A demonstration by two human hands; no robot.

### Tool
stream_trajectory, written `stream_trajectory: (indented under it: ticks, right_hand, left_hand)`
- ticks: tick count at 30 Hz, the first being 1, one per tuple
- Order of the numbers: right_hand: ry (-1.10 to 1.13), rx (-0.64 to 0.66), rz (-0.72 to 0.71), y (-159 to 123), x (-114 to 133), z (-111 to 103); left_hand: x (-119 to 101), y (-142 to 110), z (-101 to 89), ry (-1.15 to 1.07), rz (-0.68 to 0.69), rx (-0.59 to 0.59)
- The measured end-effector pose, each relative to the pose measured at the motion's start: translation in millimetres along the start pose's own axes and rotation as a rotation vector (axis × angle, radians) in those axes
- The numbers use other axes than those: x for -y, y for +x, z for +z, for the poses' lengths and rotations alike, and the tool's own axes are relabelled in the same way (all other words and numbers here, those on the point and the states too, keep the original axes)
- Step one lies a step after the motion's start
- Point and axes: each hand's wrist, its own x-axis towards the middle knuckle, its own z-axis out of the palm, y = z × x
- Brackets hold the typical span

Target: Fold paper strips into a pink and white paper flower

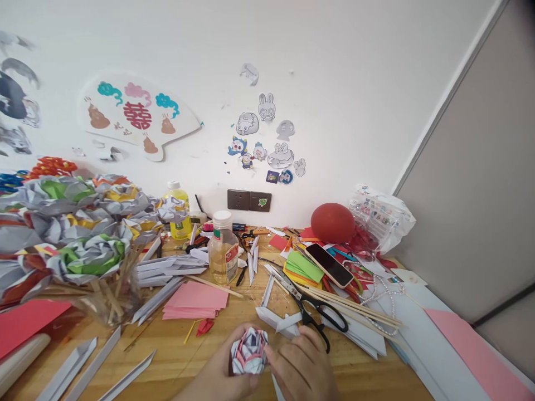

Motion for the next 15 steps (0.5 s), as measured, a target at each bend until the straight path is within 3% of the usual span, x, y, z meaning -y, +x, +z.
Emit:
stream_trajectory:
  ticks: [5,10,15]
  right_hand:
    - [0.028,-0.013,0.01,0,-2,-1]
    - [0.224,0.038,0.109,-3,-7,-2]
    - [0.183,-0.127,0.063,-3,-7,11]
  left_hand:
    - [-8,-2,4.6,0.005,-0.047,-0.025]
    - [-11,1,7.5,-0.009,-0.026,0.077]
    - [-13,0,8.1,-0.048,-0.033,0.123]
